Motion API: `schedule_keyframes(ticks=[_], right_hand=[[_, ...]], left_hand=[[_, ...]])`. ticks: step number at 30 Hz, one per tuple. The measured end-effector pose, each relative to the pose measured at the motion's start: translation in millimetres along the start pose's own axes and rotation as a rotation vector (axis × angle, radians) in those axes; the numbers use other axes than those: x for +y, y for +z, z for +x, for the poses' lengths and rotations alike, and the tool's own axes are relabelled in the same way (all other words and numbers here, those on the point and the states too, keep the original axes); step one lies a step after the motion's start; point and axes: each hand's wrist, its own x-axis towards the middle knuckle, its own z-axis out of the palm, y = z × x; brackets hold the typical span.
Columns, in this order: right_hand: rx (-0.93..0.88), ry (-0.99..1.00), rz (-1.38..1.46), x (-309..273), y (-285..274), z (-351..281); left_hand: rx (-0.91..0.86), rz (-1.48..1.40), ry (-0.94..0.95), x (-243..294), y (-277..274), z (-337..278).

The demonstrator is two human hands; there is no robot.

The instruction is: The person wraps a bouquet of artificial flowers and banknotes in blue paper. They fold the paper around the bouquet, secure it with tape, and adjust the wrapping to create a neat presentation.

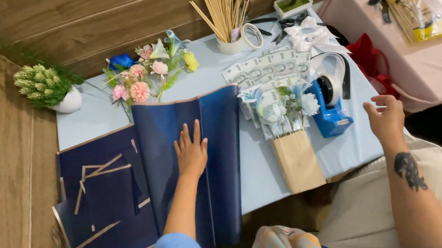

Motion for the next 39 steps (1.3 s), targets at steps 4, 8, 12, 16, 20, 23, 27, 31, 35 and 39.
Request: schedule_keyframes(ticks=[4,8,12,16,20,23,27,31,35,39], right_hand=[[-0.313,0.347,0.234,-25.5,-14.9,-9.0],[-0.379,0.235,0.450,-11.4,-0.7,-7.5],[-0.437,0.229,0.401,-22.4,-2.0,-12.2],[-0.448,0.225,0.393,-17.1,3.3,-8.2],[-0.443,0.255,0.345,-35.7,-0.1,-13.6],[-0.408,0.317,0.302,-73.2,-22.8,-34.9],[-0.332,0.420,0.288,-67.3,-30.0,-41.8],[-0.340,0.432,0.272,-14.5,-1.6,-27.9],[-0.415,0.586,0.316,-31.6,-12.6,-34.9],[-0.386,0.614,0.292,-32.3,-9.7,-35.4]], left_hand=[[-0.035,0.039,-0.013,9.3,-8.8,-75.2],[-0.246,0.030,-0.116,26.4,-22.0,-124.5],[-0.244,0.083,-0.109,31.4,-7.9,-129.3],[-0.240,0.127,-0.132,33.9,-4.3,-114.2],[-0.190,0.143,-0.149,38.0,0.8,-107.1],[-0.161,0.126,-0.156,40.0,-1.9,-108.9],[-0.120,0.096,-0.189,43.8,-8.9,-123.3],[-0.212,0.078,-0.232,56.4,-10.6,-166.8],[-0.132,0.134,-0.161,43.1,41.1,-198.8],[-0.057,0.204,-0.135,39.9,64.7,-206.0]])
